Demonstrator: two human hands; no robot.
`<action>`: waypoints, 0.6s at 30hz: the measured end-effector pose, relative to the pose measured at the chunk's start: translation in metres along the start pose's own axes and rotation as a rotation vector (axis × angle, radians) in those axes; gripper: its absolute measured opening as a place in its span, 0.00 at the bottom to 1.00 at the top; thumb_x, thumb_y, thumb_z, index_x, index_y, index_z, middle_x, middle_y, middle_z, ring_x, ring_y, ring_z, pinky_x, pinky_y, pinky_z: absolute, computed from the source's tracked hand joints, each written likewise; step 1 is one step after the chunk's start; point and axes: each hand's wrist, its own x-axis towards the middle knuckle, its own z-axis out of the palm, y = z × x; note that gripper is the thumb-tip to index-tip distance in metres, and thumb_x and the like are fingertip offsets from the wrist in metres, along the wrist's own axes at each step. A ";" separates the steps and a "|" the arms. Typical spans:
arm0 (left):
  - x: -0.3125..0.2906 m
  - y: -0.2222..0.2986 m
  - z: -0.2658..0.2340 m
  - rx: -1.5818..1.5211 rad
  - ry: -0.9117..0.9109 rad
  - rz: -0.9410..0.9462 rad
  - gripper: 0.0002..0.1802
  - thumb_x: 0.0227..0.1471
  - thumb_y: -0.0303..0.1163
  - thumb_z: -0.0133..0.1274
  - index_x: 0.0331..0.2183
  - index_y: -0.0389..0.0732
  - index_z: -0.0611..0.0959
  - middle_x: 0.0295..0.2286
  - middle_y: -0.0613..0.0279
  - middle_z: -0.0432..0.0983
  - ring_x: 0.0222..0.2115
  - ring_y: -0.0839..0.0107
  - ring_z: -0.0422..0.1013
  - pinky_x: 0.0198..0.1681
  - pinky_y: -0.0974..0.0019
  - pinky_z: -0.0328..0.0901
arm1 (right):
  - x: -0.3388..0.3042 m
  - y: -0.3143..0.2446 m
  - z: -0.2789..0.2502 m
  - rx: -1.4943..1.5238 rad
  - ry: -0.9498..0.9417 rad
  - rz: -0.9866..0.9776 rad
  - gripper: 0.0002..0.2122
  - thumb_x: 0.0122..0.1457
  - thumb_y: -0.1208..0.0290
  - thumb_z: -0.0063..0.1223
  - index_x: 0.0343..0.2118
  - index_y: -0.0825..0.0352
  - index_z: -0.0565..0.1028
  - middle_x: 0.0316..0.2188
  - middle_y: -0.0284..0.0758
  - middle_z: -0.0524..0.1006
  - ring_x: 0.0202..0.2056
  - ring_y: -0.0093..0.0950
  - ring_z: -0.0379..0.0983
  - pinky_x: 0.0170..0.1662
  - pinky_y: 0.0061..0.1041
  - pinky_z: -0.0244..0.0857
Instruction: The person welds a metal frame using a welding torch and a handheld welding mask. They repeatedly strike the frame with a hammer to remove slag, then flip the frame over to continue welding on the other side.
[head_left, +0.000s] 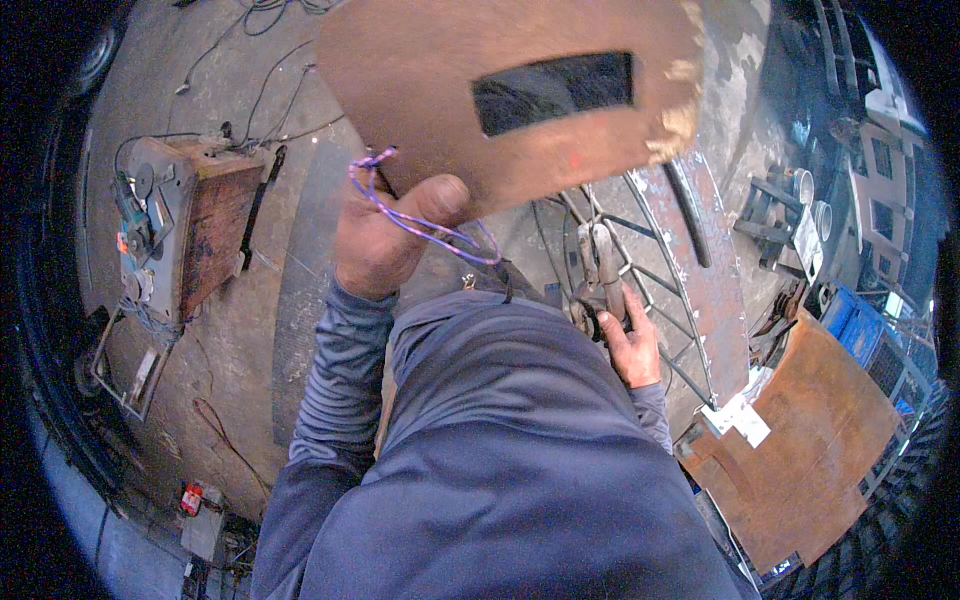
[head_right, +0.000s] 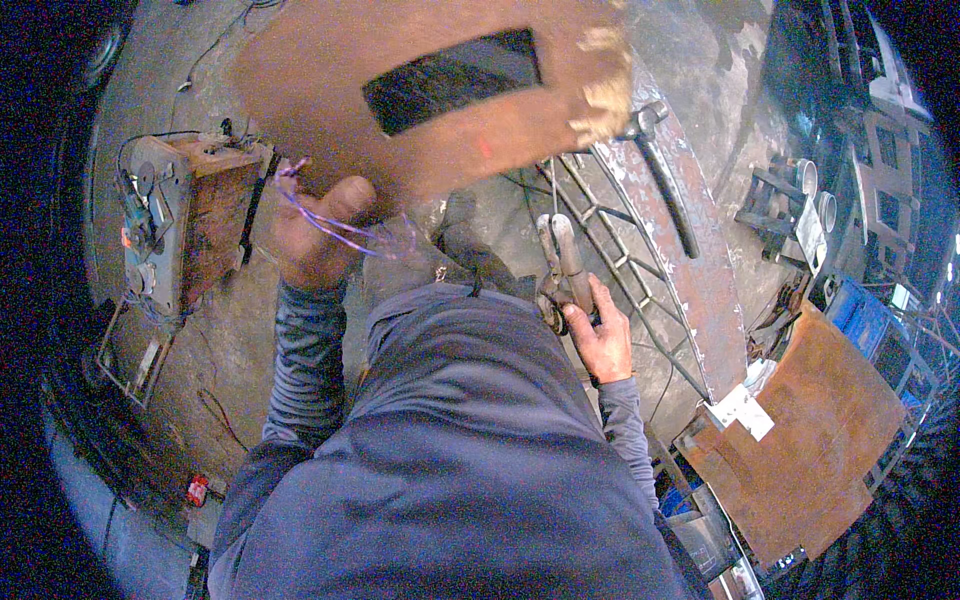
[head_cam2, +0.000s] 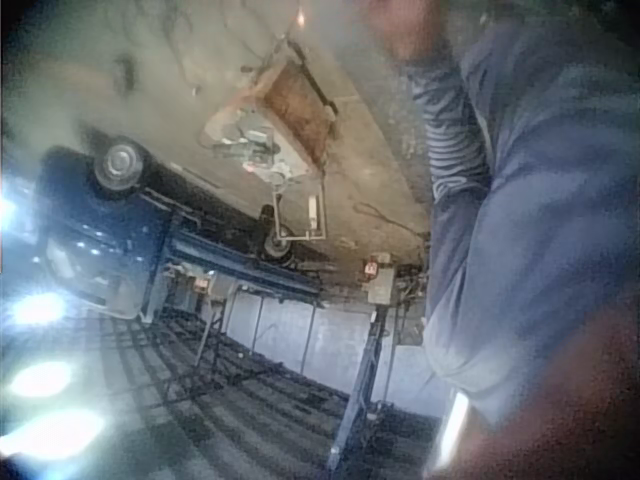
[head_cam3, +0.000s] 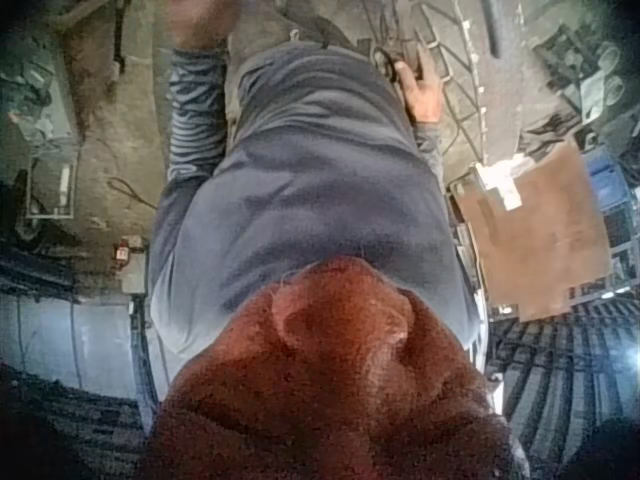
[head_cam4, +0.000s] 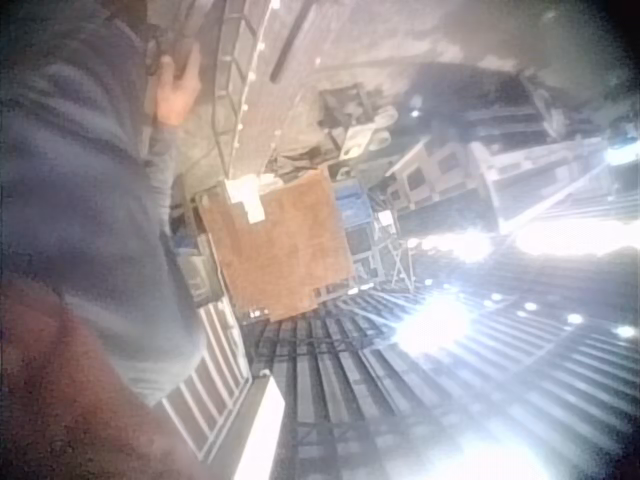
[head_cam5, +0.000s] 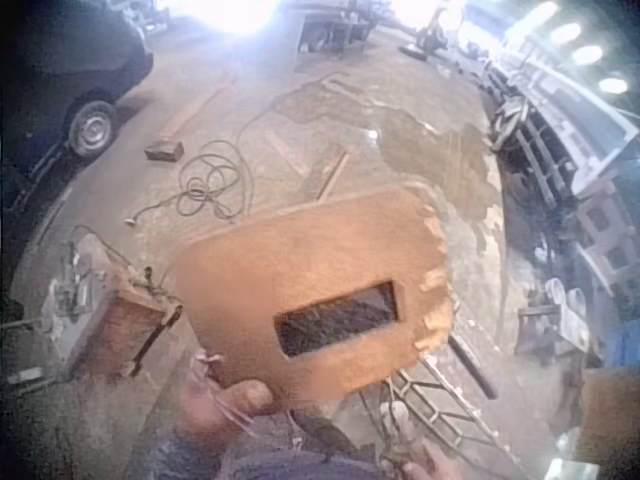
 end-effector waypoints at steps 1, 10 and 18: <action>-0.001 -0.003 0.003 -0.076 -0.016 -0.020 0.30 0.44 0.33 0.63 0.47 0.32 0.70 0.41 0.54 0.73 0.39 0.65 0.73 0.41 0.64 0.69 | 0.000 -0.008 -0.001 0.017 -0.017 0.042 0.29 0.54 0.55 0.54 0.54 0.70 0.65 0.48 0.50 0.71 0.50 0.42 0.68 0.50 0.32 0.63; -0.001 -0.008 0.013 -0.151 -0.142 -0.125 0.34 0.42 0.33 0.65 0.49 0.33 0.69 0.43 0.57 0.72 0.43 0.70 0.69 0.46 0.67 0.66 | 0.002 0.015 0.003 -0.082 0.058 -0.063 0.27 0.54 0.57 0.55 0.54 0.67 0.66 0.47 0.50 0.73 0.48 0.41 0.70 0.48 0.32 0.64; -0.001 -0.004 0.004 -0.056 -0.063 -0.057 0.27 0.46 0.27 0.60 0.47 0.32 0.69 0.40 0.56 0.73 0.39 0.65 0.72 0.44 0.64 0.69 | 0.002 0.029 0.007 0.015 0.079 -0.146 0.27 0.55 0.58 0.56 0.54 0.72 0.66 0.47 0.49 0.72 0.49 0.37 0.69 0.49 0.31 0.64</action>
